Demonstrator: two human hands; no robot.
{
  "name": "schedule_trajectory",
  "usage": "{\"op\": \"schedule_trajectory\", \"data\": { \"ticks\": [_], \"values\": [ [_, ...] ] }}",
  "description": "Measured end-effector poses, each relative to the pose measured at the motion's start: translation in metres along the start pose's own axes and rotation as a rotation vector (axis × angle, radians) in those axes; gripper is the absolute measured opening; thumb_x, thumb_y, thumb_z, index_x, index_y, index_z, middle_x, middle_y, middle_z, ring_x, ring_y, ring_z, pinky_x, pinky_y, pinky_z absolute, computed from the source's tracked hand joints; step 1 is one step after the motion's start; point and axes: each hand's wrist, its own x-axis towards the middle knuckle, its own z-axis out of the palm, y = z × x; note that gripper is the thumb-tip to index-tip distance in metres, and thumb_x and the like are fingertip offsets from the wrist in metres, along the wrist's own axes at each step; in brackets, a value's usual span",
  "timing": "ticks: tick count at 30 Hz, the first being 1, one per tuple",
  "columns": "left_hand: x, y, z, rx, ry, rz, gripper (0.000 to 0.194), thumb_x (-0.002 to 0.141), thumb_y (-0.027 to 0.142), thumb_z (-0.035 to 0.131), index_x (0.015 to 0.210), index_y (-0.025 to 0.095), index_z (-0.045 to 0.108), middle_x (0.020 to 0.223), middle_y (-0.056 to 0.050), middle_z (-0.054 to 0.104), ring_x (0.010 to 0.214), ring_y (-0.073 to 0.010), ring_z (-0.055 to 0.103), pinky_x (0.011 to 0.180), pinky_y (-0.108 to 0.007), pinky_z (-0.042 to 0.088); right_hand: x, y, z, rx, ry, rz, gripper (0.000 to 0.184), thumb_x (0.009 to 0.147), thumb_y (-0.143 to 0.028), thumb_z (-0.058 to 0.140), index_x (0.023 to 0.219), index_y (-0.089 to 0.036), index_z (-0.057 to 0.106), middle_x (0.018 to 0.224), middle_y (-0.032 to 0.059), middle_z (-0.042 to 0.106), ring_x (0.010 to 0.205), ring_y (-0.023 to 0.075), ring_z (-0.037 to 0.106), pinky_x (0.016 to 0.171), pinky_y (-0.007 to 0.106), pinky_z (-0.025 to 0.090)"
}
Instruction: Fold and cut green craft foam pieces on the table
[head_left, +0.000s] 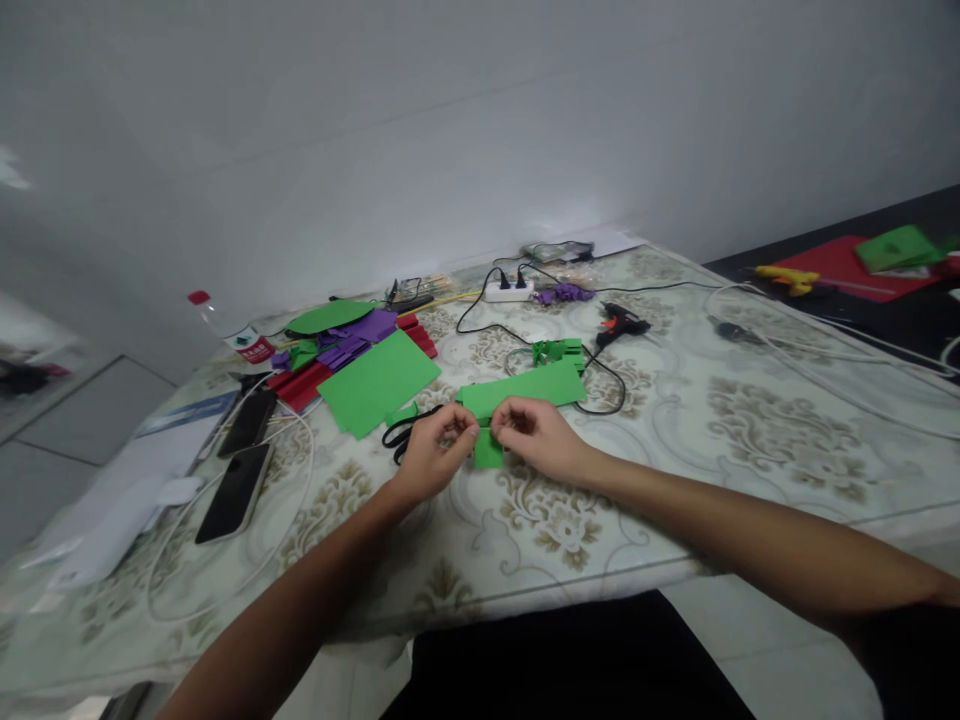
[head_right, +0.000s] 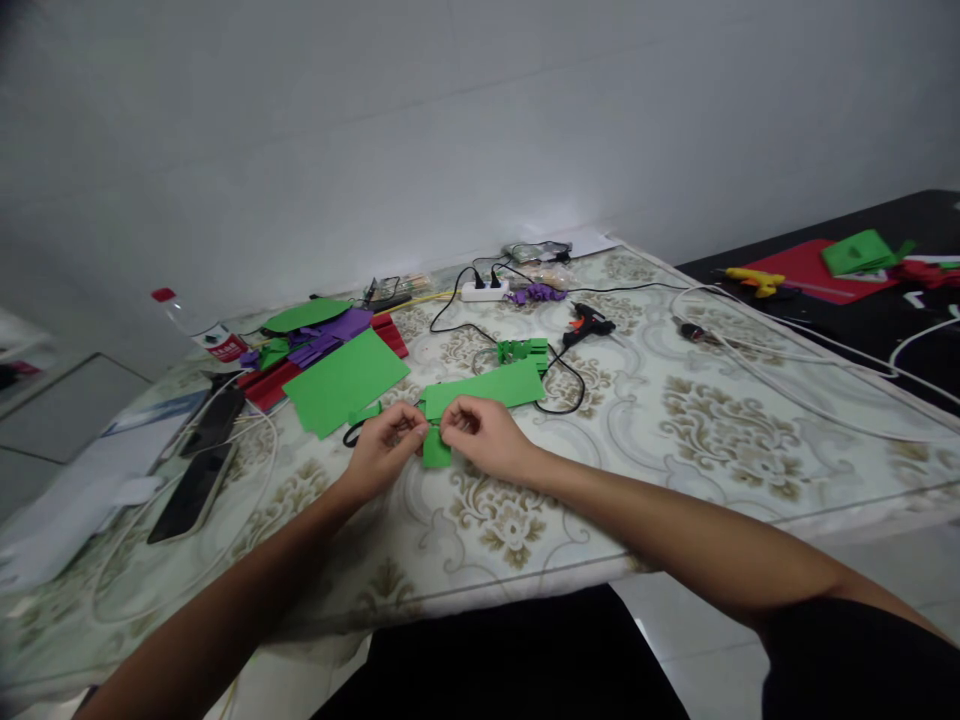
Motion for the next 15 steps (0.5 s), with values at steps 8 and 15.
{"op": "schedule_trajectory", "data": {
  "ticks": [8,15],
  "values": [
    [0.0013,-0.0036,0.0024,-0.123,0.052,-0.058,0.016,0.091,0.032,0.059,0.084,0.018,0.057,0.065,0.004,0.055,0.055,-0.01,0.056,0.055,-0.021,0.044,-0.0001,-0.0008,-0.0004,0.136,0.003,-0.032,0.019,0.075,-0.019,0.058,0.093,-0.017,0.061,0.076,-0.0013,0.058,0.067,0.0125,0.054,0.063,0.025,0.044],
    [0.0055,-0.0001,0.0031,-0.182,0.136,-0.108,0.018,0.087,0.034,0.063,0.08,0.018,0.058,0.062,0.004,0.054,0.053,-0.0101,0.054,0.052,-0.021,0.044,-0.0013,-0.0015,0.0006,0.071,-0.023,-0.061,0.031,0.07,-0.014,0.06,0.1,-0.018,0.064,0.083,0.001,0.064,0.072,0.0134,0.059,0.066,0.025,0.046]
  ]
}}
